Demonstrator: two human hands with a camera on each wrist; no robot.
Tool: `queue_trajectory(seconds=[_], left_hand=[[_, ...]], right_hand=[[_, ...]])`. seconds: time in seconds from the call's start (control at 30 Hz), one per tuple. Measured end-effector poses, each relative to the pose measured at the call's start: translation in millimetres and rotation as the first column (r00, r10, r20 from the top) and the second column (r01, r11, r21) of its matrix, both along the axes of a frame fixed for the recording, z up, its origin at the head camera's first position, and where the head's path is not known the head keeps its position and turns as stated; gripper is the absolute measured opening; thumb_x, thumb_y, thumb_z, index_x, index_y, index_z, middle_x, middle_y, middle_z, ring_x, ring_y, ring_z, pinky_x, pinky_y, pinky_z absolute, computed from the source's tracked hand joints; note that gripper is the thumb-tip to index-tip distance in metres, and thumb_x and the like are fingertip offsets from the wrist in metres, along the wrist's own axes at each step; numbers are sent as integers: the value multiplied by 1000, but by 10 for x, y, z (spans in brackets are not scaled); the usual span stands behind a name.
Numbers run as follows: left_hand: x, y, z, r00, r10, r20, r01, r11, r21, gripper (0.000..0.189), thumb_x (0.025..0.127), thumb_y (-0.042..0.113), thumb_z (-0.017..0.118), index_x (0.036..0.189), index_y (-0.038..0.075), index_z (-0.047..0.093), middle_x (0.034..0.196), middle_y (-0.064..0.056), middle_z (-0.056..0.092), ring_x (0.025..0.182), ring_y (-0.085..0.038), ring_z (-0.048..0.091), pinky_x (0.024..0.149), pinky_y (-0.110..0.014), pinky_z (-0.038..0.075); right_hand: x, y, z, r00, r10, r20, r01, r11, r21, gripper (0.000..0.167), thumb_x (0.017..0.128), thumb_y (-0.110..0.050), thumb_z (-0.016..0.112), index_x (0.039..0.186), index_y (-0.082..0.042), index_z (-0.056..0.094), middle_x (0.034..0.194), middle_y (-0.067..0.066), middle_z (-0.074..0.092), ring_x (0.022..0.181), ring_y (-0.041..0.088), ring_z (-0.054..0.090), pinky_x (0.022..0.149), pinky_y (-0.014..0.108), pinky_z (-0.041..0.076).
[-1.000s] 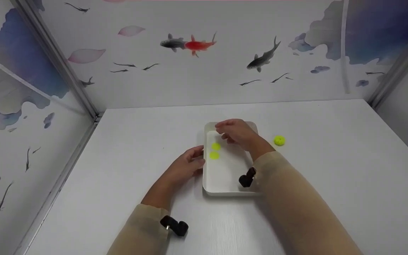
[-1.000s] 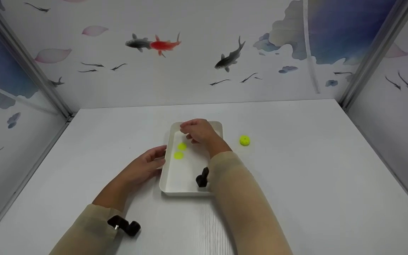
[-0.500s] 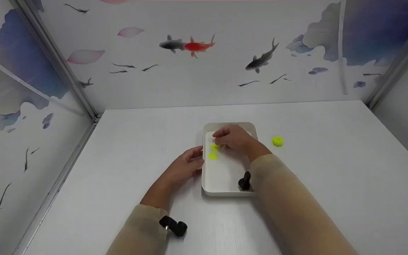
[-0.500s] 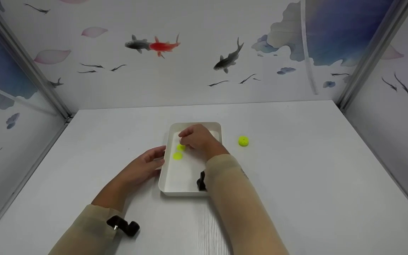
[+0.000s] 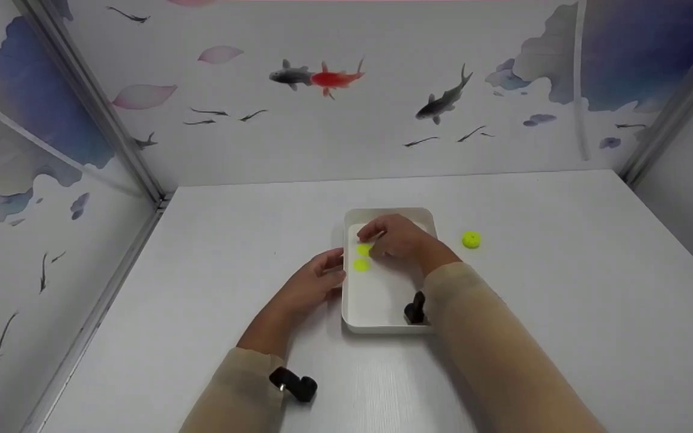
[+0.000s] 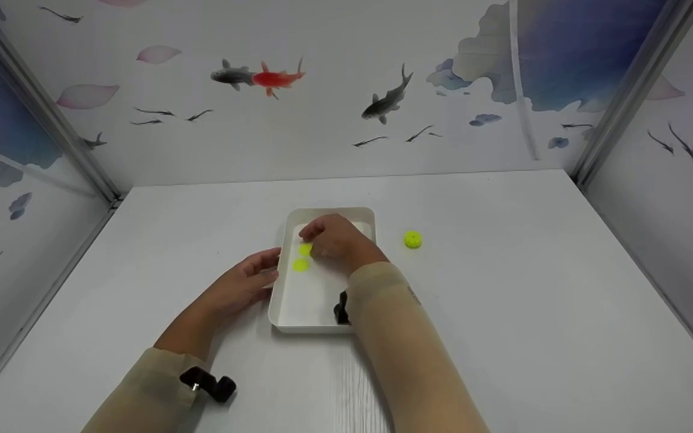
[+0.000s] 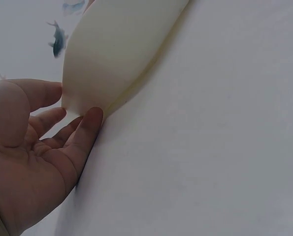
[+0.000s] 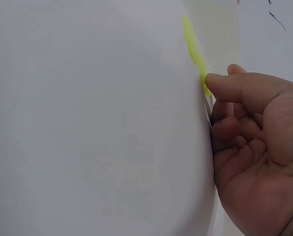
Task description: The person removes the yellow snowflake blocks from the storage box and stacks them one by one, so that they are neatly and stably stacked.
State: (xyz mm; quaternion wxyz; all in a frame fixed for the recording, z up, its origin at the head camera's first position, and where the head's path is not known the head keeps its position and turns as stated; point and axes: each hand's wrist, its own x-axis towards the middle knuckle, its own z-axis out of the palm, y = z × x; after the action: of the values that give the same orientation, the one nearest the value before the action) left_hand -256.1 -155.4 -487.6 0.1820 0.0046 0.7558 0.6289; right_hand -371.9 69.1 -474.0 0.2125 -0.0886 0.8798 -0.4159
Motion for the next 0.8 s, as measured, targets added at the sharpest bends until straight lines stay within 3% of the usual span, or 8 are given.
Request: queue_trajectory(seconds=[0.43, 0.8], left_hand=[[0, -12, -5, 1000, -10, -3, 10, 1000, 12, 55, 109, 25, 61, 162, 26, 46, 164, -1, 49, 145, -21, 57, 120, -45, 50], [13, -1, 12, 1000, -4, -1, 4, 999, 34, 55, 109, 22, 61, 162, 24, 46, 164, -3, 49, 144, -23, 57, 119, -45, 50]], right_hand=[[12, -36, 9, 999, -30, -35, 31, 998, 49, 37, 92, -6, 77, 124, -26, 78, 124, 1, 71, 115, 23, 62, 103, 36, 56], [1, -30, 1, 998, -58, -18, 59, 996, 62, 26, 93, -16, 79, 115, -29, 80, 114, 2, 67, 109, 23, 59, 92, 32, 54]])
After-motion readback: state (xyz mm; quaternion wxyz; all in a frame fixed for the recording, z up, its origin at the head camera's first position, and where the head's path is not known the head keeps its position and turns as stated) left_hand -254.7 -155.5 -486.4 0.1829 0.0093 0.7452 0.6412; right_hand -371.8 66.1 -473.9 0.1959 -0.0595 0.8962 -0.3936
